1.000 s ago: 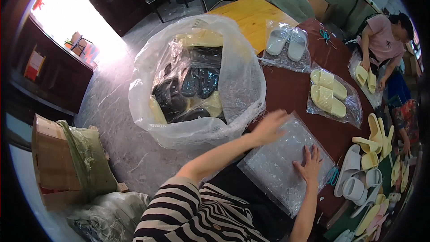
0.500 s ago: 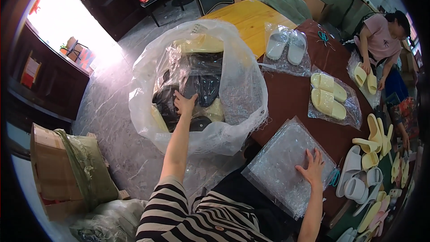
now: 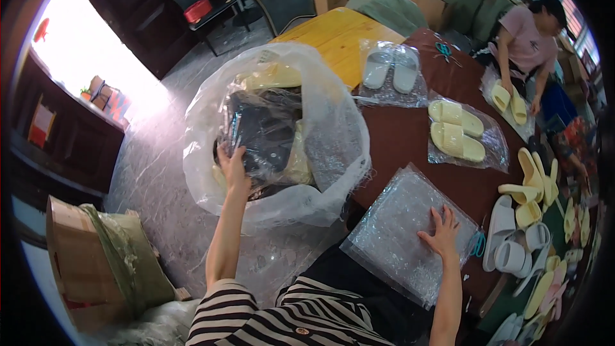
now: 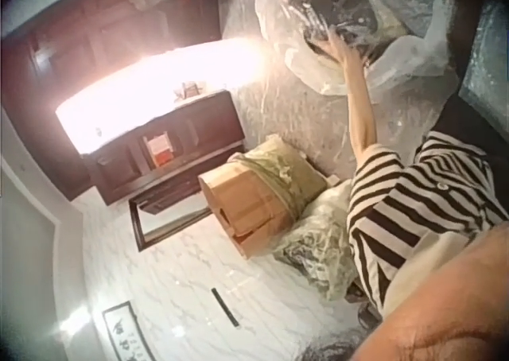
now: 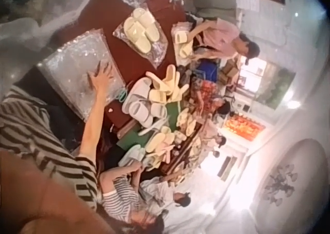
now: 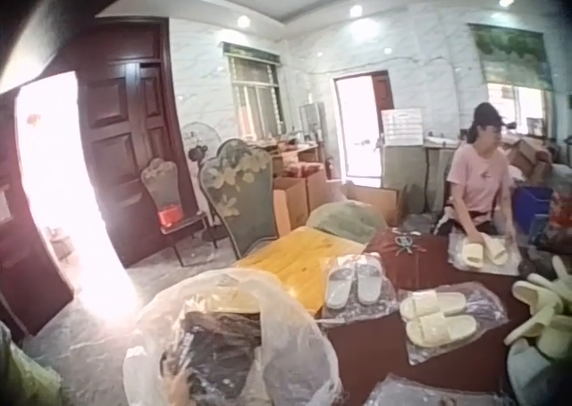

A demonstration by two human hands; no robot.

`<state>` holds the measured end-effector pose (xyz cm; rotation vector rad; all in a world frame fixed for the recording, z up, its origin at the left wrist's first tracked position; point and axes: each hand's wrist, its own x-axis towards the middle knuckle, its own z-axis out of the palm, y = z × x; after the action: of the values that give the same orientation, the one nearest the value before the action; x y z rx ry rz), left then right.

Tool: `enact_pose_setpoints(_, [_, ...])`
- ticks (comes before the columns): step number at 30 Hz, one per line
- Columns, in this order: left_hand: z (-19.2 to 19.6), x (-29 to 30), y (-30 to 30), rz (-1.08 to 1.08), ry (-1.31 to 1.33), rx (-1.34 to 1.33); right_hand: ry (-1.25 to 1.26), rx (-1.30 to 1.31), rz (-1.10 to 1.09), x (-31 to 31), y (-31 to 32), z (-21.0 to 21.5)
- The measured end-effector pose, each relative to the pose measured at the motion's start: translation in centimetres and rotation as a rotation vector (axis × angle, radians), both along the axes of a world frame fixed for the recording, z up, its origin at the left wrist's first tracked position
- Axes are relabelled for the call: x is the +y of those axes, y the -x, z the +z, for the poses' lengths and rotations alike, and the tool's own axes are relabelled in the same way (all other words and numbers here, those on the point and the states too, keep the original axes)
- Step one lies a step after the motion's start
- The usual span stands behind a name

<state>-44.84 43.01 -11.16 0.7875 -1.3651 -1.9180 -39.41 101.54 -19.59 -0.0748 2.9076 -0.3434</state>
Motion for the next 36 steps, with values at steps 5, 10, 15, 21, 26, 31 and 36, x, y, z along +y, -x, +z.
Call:
enact_pose_setpoints(5, [9.4, 7.7, -1.6, -0.217, 0.099, 0.226, 0.069, 0.025, 0.012, 0.4, 0.2, -0.4])
enact_pose_setpoints(10, [14.2, 21.5, 2.4, -0.428, 0.247, 0.301, 0.035, 0.069, 0.01, 0.3, 0.1, -0.9])
enact_pose_setpoints(15, [12.7, 35.2, 6.4, -0.572, 0.679, 0.243, 0.04, 0.11, 0.075, -0.5, 0.0, -1.7])
enact_pose_setpoints(21, [3.8, 44.0, 7.8, -1.016, 0.554, 0.301, 0.006, 0.074, 0.012, 0.8, -0.8, -1.9])
enact_pose_setpoints(26, [0.5, 24.3, 8.1, -0.667, 0.83, 0.139, -0.019, 0.053, 0.033, 1.5, -0.5, -1.5])
enact_pose_setpoints(31, [-10.4, -3.7, 4.6, -0.884, 1.088, -0.862, 0.018, -0.001, 0.055, -0.9, 0.8, -1.3])
enact_pose_setpoints(36, [-16.7, 0.0, 1.0, -0.871, 1.248, -1.03, 0.02, -0.003, 0.035, -0.6, 0.4, -1.3])
